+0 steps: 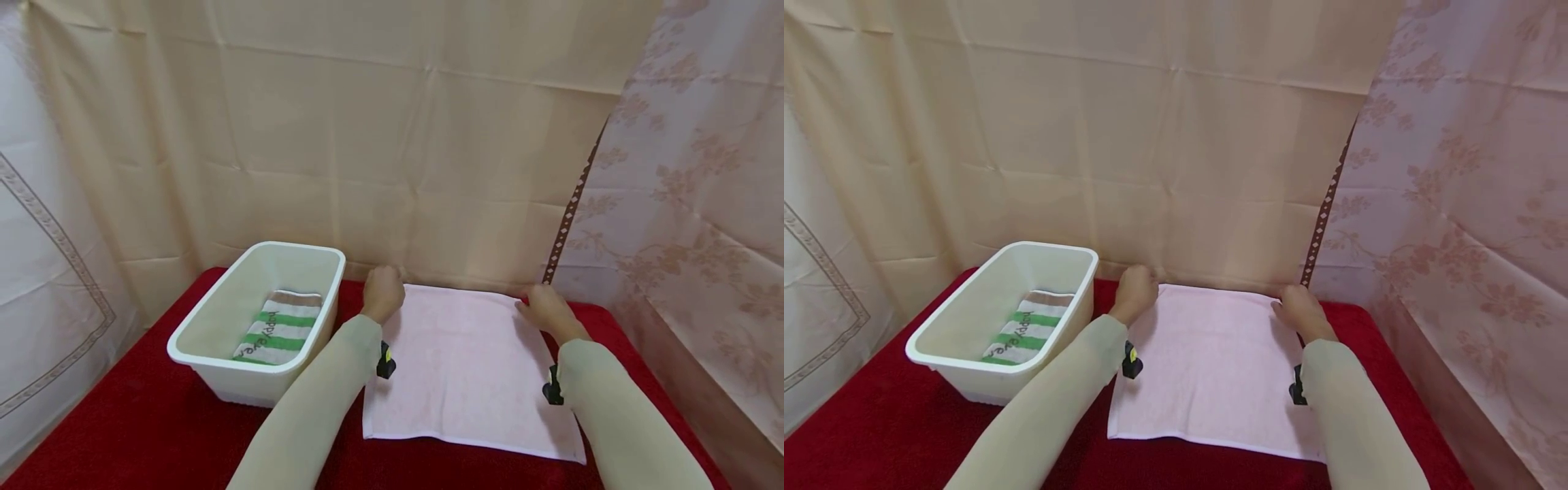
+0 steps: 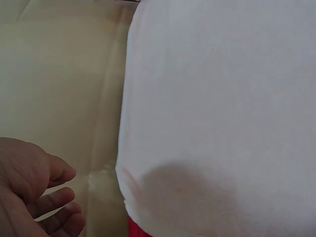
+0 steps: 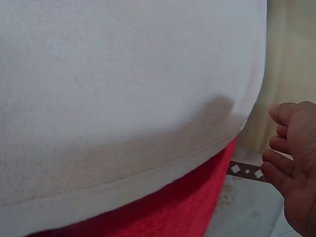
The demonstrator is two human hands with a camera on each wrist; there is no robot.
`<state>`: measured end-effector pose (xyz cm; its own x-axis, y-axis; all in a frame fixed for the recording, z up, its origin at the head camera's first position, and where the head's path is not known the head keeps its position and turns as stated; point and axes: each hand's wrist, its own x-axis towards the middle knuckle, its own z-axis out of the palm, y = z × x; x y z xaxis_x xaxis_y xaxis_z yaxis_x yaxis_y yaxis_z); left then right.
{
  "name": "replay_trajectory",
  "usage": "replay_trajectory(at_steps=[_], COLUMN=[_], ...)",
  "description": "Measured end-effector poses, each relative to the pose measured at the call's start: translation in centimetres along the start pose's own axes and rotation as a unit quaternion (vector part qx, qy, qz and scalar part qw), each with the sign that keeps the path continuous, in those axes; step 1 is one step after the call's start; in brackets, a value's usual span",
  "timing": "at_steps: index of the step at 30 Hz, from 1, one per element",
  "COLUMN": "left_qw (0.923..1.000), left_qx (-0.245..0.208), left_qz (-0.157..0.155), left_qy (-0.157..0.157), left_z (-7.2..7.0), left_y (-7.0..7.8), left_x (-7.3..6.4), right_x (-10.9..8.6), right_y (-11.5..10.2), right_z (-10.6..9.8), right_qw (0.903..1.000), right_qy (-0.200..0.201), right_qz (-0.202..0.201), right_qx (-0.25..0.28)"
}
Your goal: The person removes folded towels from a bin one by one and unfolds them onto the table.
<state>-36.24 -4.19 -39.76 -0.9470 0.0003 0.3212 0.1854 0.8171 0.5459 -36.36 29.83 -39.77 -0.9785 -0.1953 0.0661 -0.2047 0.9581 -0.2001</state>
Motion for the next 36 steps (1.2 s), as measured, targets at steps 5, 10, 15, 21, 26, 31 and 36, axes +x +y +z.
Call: replay_trajectory(at_steps=[5, 10, 15, 21, 26, 31, 36], left_qw=[0.9997, 0.9983, 0.9925, 0.9835, 0.9775, 0.9705, 0.9656], left_qx=[0.008, 0.04, 0.097, 0.149, 0.182, 0.204, 0.214], left_qz=[0.024, 0.043, 0.074, 0.102, 0.098, 0.087, 0.11], left_qy=[0.0, 0.003, 0.008, -0.005, -0.043, -0.094, -0.099], left_z=[-1.2, -2.4, -3.5, -5.4, -7.0, -8.5, -10.4], left_y=[0.9, 1.1, 1.9, 3.7, 4.6, 4.6, 4.2], left_x=[0.1, 0.0, -0.3, -1.0, -1.6, -2.7, -4.1], right_x=[-0.2, -0.1, -0.1, -0.5, -0.6, -0.5, -0.6], right_y=[-0.5, -1.5, -2.9, -4.8, -5.9, -6.9, -8.0], right_z=[-0.8, -1.6, -2.5, -3.6, -3.8, -3.8, -3.9], right_qw=[0.9997, 0.9987, 0.9972, 0.9968, 0.9947, 0.9918, 0.9868], right_qy=[0.017, 0.032, 0.039, 0.038, 0.047, 0.049, 0.055], right_qz=[-0.016, -0.04, -0.064, -0.065, -0.083, -0.109, -0.139], right_qx=[0.0, 0.0, -0.007, -0.026, -0.038, -0.047, -0.062])
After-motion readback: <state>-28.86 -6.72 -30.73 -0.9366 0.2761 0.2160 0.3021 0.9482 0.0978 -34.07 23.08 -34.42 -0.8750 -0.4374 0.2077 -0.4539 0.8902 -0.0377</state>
